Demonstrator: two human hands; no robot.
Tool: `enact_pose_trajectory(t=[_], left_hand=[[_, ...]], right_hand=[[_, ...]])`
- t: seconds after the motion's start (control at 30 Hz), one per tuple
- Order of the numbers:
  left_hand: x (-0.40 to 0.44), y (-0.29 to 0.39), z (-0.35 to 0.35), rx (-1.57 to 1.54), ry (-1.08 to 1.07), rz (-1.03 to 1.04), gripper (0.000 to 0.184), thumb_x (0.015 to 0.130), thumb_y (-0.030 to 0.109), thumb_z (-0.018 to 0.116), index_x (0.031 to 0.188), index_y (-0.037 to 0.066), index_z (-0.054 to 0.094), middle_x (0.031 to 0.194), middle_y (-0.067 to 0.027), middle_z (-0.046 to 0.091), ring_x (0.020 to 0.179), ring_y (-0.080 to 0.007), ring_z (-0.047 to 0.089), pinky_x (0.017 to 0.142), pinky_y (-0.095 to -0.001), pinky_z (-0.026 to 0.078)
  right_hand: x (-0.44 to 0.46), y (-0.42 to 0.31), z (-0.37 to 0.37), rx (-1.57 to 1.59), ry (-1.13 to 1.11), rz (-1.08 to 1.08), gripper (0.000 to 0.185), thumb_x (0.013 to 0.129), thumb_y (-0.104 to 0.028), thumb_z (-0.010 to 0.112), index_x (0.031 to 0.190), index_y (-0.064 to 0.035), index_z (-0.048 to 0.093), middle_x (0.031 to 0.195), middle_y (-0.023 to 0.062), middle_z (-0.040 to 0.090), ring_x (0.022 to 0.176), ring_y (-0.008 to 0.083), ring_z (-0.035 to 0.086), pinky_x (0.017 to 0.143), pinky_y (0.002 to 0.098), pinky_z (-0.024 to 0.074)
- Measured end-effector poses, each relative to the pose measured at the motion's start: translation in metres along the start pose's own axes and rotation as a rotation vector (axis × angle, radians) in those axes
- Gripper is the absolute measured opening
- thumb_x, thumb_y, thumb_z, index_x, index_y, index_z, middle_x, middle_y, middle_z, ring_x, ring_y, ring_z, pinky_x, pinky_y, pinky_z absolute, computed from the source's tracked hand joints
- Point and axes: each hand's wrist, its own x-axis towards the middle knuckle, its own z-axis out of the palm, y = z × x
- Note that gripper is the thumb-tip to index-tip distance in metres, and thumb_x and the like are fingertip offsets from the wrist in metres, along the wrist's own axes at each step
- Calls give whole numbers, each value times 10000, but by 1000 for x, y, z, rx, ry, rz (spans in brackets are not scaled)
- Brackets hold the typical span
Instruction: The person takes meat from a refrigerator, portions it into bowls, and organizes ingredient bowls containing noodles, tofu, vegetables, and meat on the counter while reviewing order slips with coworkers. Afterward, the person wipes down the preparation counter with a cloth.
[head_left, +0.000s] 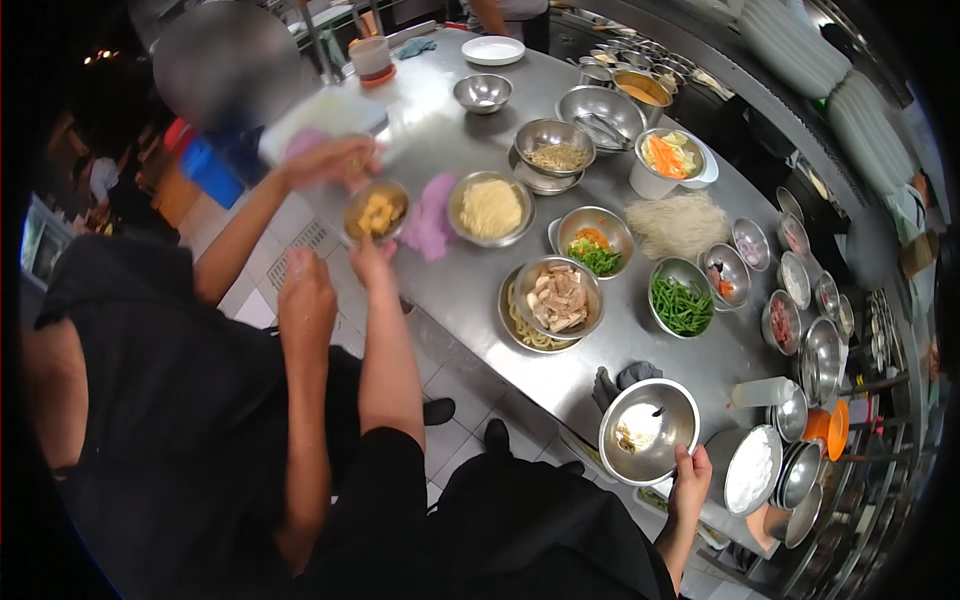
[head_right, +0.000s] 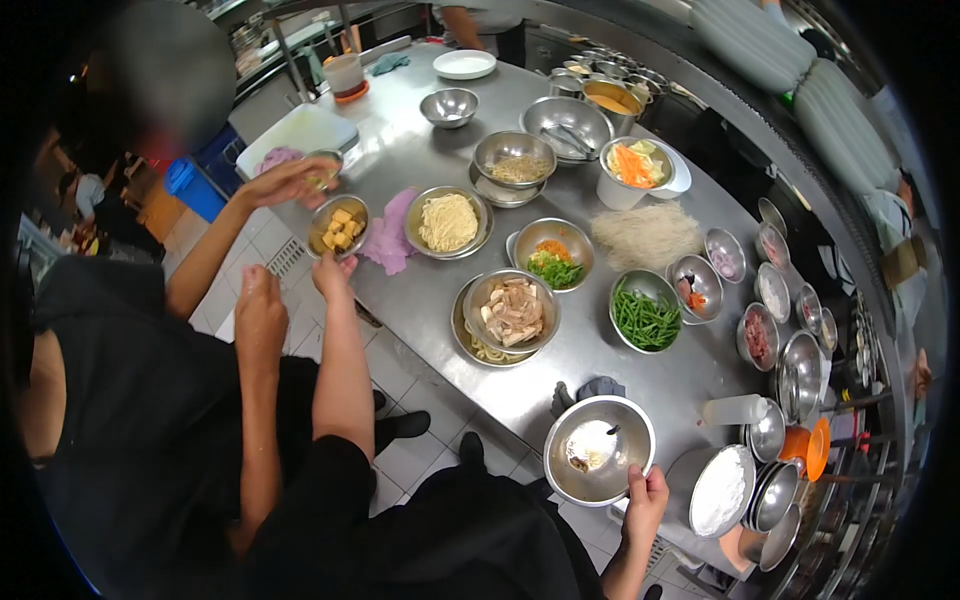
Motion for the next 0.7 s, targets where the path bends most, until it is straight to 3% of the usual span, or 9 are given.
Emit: enact_pose_trajectory(t=[0.1, 0.17, 0.2, 0.37, 0.43, 0.5, 0.57, 0.63, 0.7], left_hand=[[74, -9, 21, 121, -87, -81, 329, 936, 161, 514, 1144, -75, 420, 968, -214, 563, 793, -351, 669, 631, -427, 590], [129, -40, 19, -10, -157, -210, 350, 950, 194, 511, 1160, -68, 412, 1023, -213, 558, 867, -359, 664, 676, -454, 585], [120, -34, 29, 52, -161, -204, 357, 958, 224, 514, 1152, -62, 426, 1060, -209, 556, 885, -358, 661, 686, -457, 580], [-12, 22, 43, 111, -267, -7, 349, 991, 315, 505, 1101, -16, 517, 1001, -137, 600, 812, -234, 645, 651, -315, 533], [-90, 31, 42, 39, -559, -53, 345, 998, 303, 494, 1100, -25, 523, 1040, -169, 617, 784, -198, 643, 650, -304, 543], [-188, 39, 43, 155, -986, -163, 325, 1011, 285, 473, 1083, -26, 535, 1001, -156, 635, 744, -153, 638, 613, -276, 538], [-277, 37, 42, 316, -1324, -335, 319, 1014, 280, 463, 1074, -24, 537, 1003, -152, 630, 717, -165, 643, 580, -265, 539], [-337, 31, 40, 464, -1550, -516, 279, 1001, 234, 493, 1143, -3, 537, 970, -130, 633, 728, -155, 644, 591, -264, 528], [-370, 15, 40, 542, -1540, -516, 232, 980, 236, 546, 1048, 15, 526, 876, -84, 621, 723, -131, 630, 574, -250, 520]], right_hand=[[-6, 6, -1, -30, 66, 19, 235, 918, -232, 641, 783, -62, 554, 696, -62, 497, 625, 37, 382, 561, 218, 303], [-10, 6, 1, -45, 123, 43, 237, 917, -230, 641, 777, -62, 549, 689, -62, 488, 621, 39, 380, 558, 220, 302], [-12, 5, 0, -64, 145, 67, 240, 915, -227, 641, 770, -63, 544, 682, -62, 480, 617, 42, 379, 555, 223, 300], [-5, 19, 2, -29, 187, 105, 313, 913, -249, 646, 712, -88, 468, 654, -56, 428, 604, 52, 363, 517, 247, 292], [1, 21, 7, -21, 203, 88, 332, 918, -254, 640, 704, -92, 446, 646, -46, 424, 591, 58, 366, 506, 255, 306], [7, 16, 14, -9, 200, 73, 341, 923, -263, 636, 706, -87, 441, 639, -37, 423, 584, 64, 380, 512, 257, 342], [12, 13, 18, 20, 169, 64, 344, 927, -271, 635, 710, -79, 449, 643, -28, 443, 591, 67, 417, 532, 256, 390], [14, 8, 22, 54, 131, 54, 337, 931, -270, 633, 719, -70, 465, 654, -17, 481, 605, 68, 463, 549, 254, 427], [14, 10, 22, 66, 110, 25, 316, 937, -269, 630, 744, -57, 497, 666, -4, 527, 609, 70, 505, 557, 251, 455]])
